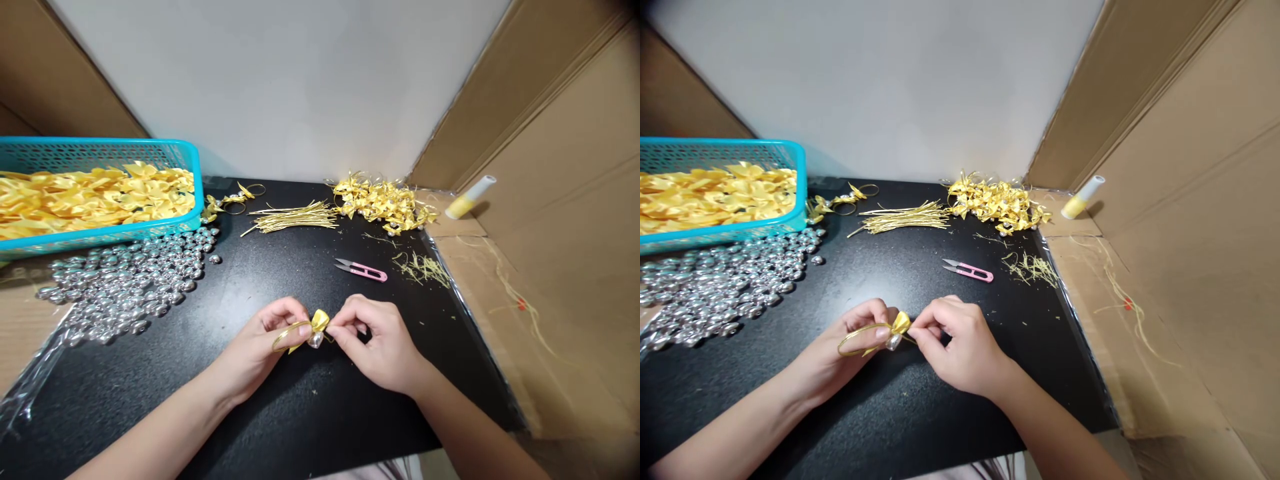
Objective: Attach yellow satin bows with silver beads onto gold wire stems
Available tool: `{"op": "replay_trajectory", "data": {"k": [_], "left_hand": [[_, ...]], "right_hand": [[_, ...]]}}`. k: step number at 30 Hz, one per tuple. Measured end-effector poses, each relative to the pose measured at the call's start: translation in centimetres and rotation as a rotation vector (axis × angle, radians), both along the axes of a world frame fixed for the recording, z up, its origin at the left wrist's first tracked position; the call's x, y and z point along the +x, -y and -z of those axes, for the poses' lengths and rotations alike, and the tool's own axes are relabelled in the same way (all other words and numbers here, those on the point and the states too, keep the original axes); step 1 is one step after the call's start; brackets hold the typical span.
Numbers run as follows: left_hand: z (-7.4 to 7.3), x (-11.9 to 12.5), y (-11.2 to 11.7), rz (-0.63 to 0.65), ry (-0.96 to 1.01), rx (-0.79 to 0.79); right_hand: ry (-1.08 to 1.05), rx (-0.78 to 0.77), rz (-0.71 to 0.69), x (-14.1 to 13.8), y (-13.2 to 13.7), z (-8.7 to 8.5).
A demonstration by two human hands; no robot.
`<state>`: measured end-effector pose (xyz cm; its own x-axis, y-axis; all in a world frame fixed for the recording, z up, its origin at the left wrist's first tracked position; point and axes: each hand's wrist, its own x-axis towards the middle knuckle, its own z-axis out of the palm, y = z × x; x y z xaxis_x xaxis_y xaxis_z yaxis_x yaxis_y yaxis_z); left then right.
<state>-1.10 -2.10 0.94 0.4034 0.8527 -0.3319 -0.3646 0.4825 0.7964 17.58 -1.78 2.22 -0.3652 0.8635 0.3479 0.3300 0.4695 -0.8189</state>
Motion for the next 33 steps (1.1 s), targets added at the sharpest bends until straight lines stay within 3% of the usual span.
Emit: {"op": "replay_trajectory", "data": {"k": [24,29,33], "left_hand": [[0.57,0.01,-0.09,0.051,0.086,-0.031],[0.47,0.09,-0.06,0.058,0.111,-0.076],[0.32,0.11,0.06,0.042,0.107,-0.128]], "right_hand": [[0.034,0.121,-0.071,0.27,-0.34,0.0],[-0.029,0.029,-0.052,-0.08,-0.17,0.14],[-0.098,-0.182,0.002,-0.56,0.01,0.62]]}}
